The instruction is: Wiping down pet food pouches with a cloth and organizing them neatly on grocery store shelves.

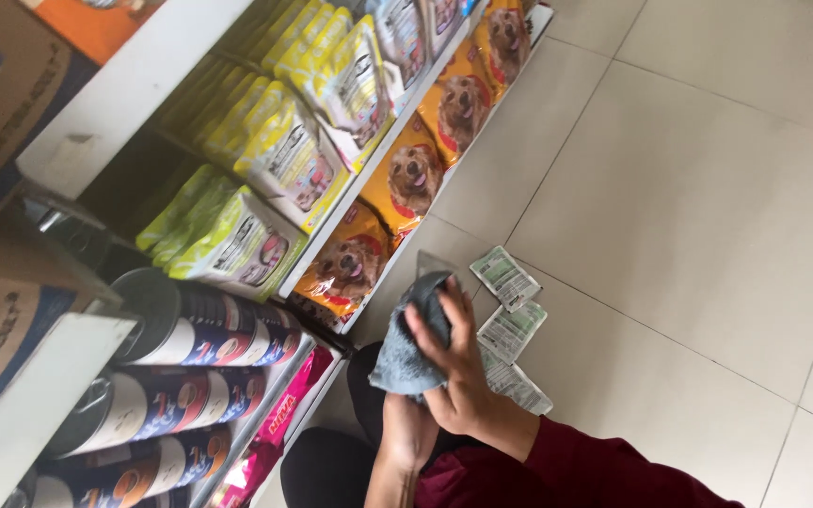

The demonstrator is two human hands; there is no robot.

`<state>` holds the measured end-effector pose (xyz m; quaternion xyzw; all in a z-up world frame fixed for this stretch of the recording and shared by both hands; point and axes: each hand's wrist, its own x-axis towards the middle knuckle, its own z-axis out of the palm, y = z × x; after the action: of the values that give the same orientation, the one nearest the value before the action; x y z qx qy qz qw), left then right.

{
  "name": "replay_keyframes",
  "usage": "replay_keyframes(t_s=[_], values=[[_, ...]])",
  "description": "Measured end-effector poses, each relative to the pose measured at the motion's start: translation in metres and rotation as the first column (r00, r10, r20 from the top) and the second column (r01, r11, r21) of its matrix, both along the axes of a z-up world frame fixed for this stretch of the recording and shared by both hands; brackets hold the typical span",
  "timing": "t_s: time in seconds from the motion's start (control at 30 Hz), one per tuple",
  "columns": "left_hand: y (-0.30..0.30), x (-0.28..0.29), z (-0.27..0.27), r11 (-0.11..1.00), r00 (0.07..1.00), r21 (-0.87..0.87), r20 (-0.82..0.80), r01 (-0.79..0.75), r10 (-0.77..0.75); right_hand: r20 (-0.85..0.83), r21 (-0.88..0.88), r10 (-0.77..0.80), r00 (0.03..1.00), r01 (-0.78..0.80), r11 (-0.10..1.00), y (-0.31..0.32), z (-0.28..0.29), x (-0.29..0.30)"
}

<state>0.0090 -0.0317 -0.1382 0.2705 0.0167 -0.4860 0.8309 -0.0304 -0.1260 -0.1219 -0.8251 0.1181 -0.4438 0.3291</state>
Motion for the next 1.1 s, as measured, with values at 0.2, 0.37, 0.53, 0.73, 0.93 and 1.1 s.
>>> replay_keyframes(t_s=[0.2,0.37,0.53,0.73,0.93,1.1], values=[[-0.005,0.006,0.043,0.999,0.992,0.031,0.118,-0.041,0.037,-0.087,0.322,0.151,0.985,-0.116,0.940,-0.014,0.072,0.016],[-0.006,0.017,0.086,0.994,0.872,0.101,0.489,-0.042,-0.013,0.185,0.624,0.317,0.930,-0.361,0.693,0.010,0.076,0.009],[-0.026,0.021,0.098,0.992,0.849,0.101,0.529,-0.080,0.015,0.011,0.574,0.336,0.942,-0.281,0.769,0.039,0.044,-0.001],[-0.016,0.005,0.093,0.980,0.844,0.159,0.536,-0.118,0.015,-0.061,0.867,0.287,0.956,-0.092,0.490,0.002,0.046,0.019],[-0.019,0.018,0.122,0.778,0.983,0.625,0.176,-0.065,-0.059,-0.295,0.948,0.141,0.945,0.271,0.167,0.053,0.064,-0.021],[-0.027,0.012,0.081,0.834,0.945,0.488,0.310,-0.256,0.109,-0.243,0.958,0.190,0.951,0.205,0.198,0.054,0.053,-0.031]])
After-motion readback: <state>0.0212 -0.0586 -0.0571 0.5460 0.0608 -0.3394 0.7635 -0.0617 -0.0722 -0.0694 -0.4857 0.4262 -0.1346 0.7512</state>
